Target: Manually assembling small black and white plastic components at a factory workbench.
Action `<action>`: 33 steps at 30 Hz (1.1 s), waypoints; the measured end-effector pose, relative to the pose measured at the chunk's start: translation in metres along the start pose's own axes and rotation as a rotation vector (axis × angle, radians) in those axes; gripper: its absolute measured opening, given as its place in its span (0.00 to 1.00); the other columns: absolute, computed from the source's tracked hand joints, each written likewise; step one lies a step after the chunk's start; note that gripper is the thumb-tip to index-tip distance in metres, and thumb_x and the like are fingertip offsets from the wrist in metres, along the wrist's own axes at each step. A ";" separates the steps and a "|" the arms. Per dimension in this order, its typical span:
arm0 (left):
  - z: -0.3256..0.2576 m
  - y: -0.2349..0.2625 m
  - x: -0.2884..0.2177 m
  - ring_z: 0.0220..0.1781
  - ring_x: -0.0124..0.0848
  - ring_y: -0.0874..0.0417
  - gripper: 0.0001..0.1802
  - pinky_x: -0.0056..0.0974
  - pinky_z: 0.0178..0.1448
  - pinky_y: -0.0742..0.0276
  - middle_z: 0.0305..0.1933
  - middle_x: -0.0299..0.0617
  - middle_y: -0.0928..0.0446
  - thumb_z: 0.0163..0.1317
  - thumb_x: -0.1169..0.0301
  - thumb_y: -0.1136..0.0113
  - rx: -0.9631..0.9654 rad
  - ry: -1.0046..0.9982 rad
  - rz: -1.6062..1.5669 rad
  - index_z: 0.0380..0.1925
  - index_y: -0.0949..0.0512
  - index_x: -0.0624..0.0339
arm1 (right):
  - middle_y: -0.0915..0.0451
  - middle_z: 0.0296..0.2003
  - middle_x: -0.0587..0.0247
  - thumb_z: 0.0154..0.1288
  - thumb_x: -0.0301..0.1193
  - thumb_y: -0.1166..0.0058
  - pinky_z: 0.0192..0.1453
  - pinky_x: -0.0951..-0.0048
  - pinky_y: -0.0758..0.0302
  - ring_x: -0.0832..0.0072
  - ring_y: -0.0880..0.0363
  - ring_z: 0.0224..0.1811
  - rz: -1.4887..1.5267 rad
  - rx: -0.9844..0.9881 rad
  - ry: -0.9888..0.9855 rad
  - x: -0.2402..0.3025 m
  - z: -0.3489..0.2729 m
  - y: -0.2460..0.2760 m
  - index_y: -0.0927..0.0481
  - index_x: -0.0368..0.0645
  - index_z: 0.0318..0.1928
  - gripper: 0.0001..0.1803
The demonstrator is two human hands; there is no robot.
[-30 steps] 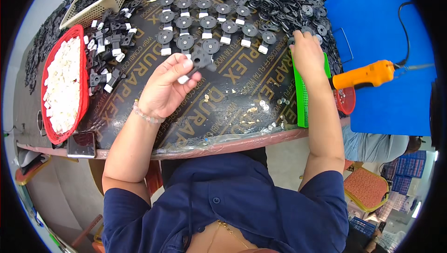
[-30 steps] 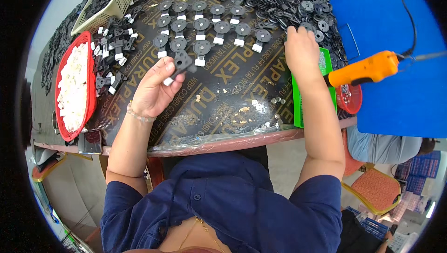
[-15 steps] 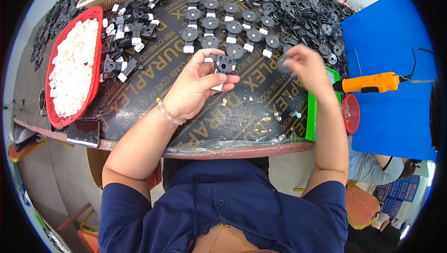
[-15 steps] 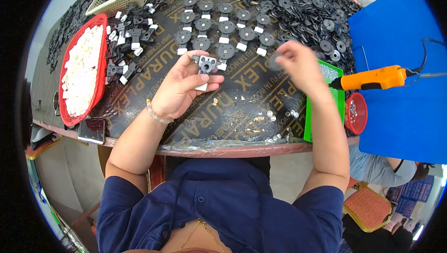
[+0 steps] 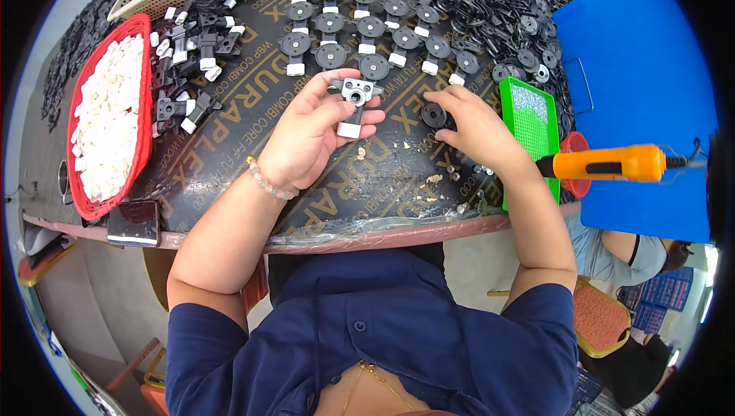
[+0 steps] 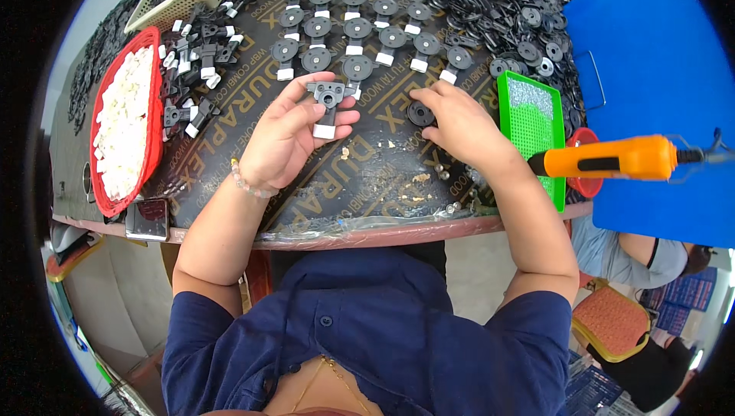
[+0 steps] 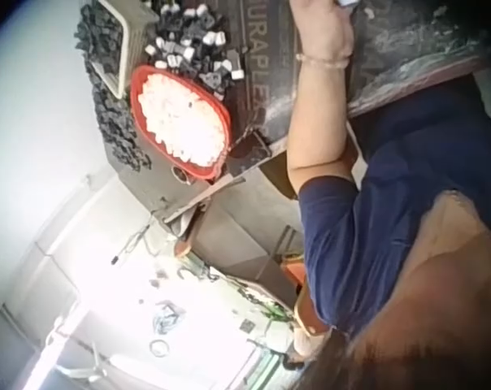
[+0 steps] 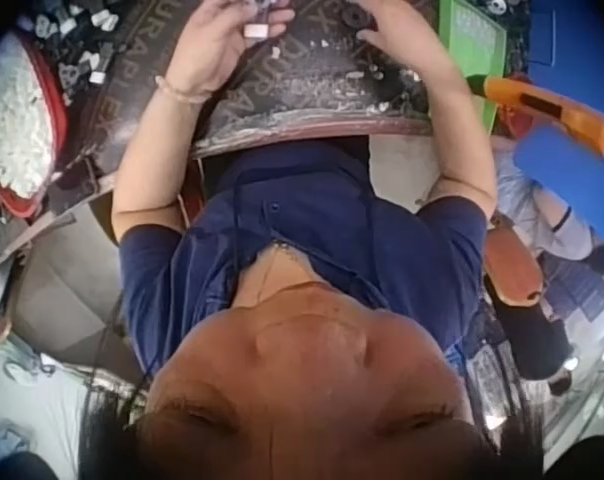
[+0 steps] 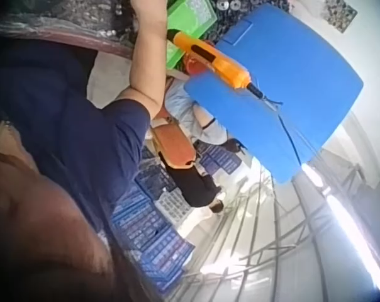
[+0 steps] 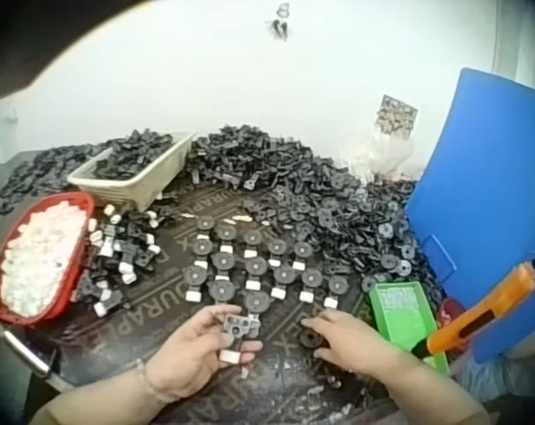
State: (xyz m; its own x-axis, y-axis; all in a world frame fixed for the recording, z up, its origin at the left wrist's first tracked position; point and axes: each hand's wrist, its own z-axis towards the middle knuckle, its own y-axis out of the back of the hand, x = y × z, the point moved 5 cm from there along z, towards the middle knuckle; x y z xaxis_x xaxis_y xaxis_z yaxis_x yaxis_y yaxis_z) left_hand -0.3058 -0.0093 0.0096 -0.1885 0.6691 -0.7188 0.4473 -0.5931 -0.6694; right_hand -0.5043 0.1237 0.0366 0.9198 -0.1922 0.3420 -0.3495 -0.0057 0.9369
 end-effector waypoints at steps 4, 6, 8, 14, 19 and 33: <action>-0.001 -0.002 -0.002 0.57 0.43 0.16 0.23 0.42 0.58 0.16 0.58 0.57 0.21 0.72 0.77 0.50 0.006 -0.025 0.053 0.66 0.35 0.62 | 0.23 0.52 0.53 0.54 0.21 0.32 0.59 0.62 0.22 0.54 0.21 0.54 0.066 0.000 0.048 -0.001 -0.006 0.004 0.23 0.41 0.59 0.30; -0.002 -0.001 -0.003 0.57 0.43 0.16 0.22 0.43 0.59 0.17 0.58 0.57 0.22 0.72 0.77 0.50 0.003 -0.038 0.060 0.66 0.34 0.62 | 0.20 0.44 0.53 0.54 0.22 0.33 0.52 0.62 0.21 0.54 0.19 0.46 0.108 -0.076 0.085 -0.002 -0.012 0.011 0.19 0.40 0.52 0.23; -0.002 -0.001 -0.002 0.57 0.43 0.16 0.22 0.43 0.60 0.17 0.58 0.57 0.22 0.72 0.77 0.50 0.006 -0.028 0.060 0.66 0.34 0.62 | 0.20 0.40 0.54 0.54 0.22 0.33 0.50 0.62 0.21 0.55 0.19 0.44 0.014 0.019 0.025 -0.003 -0.023 0.015 0.18 0.39 0.46 0.17; -0.002 -0.006 0.004 0.58 0.43 0.16 0.22 0.43 0.60 0.16 0.59 0.58 0.23 0.72 0.78 0.50 0.023 0.018 0.047 0.66 0.34 0.62 | 0.20 0.33 0.55 0.54 0.26 0.33 0.47 0.58 0.22 0.56 0.19 0.41 -0.119 0.068 -0.001 0.017 -0.063 -0.008 0.17 0.40 0.31 0.06; -0.005 -0.009 0.013 0.59 0.42 0.16 0.22 0.43 0.62 0.18 0.60 0.57 0.22 0.72 0.78 0.48 0.044 0.039 0.083 0.65 0.34 0.61 | 0.21 0.33 0.56 0.53 0.24 0.34 0.49 0.58 0.23 0.55 0.20 0.42 -0.060 -0.114 0.065 0.019 -0.060 -0.011 0.19 0.40 0.31 0.06; -0.003 -0.008 0.040 0.50 0.26 0.14 0.24 0.23 0.37 0.26 0.49 0.44 0.17 0.68 0.82 0.44 0.084 0.147 0.141 0.63 0.33 0.58 | 0.24 0.41 0.61 0.66 0.24 0.40 0.46 0.72 0.24 0.72 0.21 0.42 0.515 -0.126 0.090 0.069 0.001 0.003 0.17 0.36 0.41 0.05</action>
State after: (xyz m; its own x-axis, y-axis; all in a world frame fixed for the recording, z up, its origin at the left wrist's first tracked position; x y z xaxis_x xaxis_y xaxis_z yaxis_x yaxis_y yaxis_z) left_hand -0.3140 0.0237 -0.0136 0.0034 0.6315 -0.7753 0.3847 -0.7165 -0.5819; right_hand -0.4416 0.1096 0.0630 0.6485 -0.0537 0.7593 -0.7406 0.1857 0.6457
